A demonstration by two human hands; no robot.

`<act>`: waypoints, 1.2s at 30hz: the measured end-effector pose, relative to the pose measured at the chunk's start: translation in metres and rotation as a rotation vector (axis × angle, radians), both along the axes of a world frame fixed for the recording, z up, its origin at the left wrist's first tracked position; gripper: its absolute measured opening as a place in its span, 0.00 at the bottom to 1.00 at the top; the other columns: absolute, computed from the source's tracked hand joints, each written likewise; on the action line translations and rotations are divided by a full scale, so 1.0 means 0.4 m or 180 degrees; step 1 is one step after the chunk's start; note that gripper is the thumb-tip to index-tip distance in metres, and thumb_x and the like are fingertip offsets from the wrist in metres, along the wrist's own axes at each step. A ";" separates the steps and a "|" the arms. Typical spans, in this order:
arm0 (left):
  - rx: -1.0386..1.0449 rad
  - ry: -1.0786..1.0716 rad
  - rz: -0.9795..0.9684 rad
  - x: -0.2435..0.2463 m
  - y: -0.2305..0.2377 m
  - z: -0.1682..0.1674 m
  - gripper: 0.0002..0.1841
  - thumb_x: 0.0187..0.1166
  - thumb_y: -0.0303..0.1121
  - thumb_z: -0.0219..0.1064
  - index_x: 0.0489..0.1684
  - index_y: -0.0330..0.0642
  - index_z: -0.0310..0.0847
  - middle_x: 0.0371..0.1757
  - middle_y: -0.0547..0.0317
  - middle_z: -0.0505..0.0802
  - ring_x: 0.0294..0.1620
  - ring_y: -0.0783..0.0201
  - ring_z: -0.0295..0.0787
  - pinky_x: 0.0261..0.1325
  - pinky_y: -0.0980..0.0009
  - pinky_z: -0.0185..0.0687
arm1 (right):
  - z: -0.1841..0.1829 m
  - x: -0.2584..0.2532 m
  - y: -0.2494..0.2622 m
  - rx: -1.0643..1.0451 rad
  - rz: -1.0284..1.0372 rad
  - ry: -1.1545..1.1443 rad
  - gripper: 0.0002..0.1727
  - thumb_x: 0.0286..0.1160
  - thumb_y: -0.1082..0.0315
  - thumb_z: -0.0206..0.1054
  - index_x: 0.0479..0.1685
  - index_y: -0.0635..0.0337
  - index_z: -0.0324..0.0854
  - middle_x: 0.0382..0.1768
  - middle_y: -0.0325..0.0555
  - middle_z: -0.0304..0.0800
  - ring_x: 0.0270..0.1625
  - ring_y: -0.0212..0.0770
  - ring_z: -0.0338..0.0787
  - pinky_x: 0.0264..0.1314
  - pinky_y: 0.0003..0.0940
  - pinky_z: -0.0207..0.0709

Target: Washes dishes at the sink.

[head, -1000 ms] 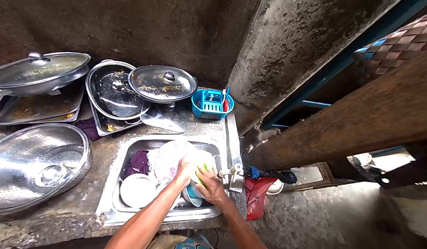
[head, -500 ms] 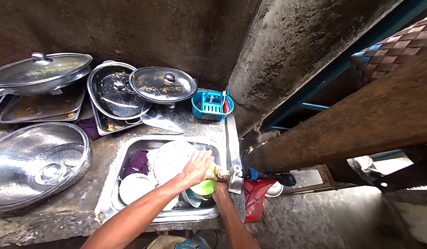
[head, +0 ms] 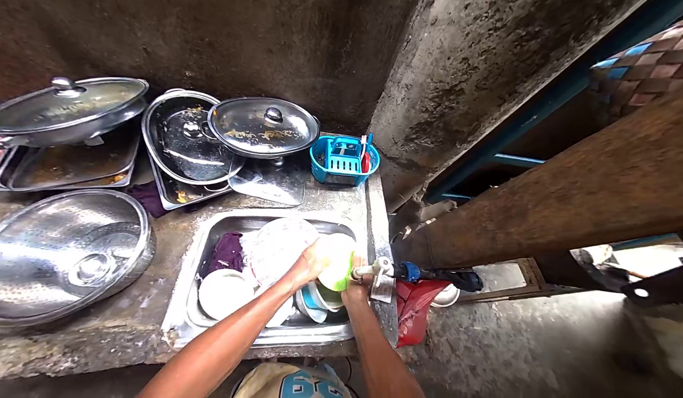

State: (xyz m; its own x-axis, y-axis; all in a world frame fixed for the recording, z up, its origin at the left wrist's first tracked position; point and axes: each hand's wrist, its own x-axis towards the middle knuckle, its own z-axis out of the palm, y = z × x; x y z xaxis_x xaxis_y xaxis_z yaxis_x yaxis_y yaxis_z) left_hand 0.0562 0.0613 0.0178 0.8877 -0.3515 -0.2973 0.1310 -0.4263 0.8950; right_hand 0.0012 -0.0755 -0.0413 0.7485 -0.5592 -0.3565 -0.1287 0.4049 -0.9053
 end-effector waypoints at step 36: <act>0.3190 -0.0477 0.1636 -0.129 1.188 0.073 0.27 0.95 0.49 0.44 0.87 0.45 0.67 0.69 0.24 0.84 0.72 0.20 0.78 0.68 0.20 0.66 | -0.007 0.173 -0.012 -0.3674 0.2434 0.1416 0.35 0.78 0.49 0.68 0.79 0.61 0.73 0.66 0.63 0.86 0.64 0.61 0.90 0.65 0.63 0.80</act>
State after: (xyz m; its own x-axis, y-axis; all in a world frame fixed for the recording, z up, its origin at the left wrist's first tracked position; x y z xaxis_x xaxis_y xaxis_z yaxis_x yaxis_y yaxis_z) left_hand 0.0045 0.5364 0.0469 0.9084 0.4011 -0.1180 0.4175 -0.8858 0.2026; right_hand 0.0705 -0.0803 -0.0441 0.9389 -0.2127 -0.2706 -0.3261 -0.8014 -0.5014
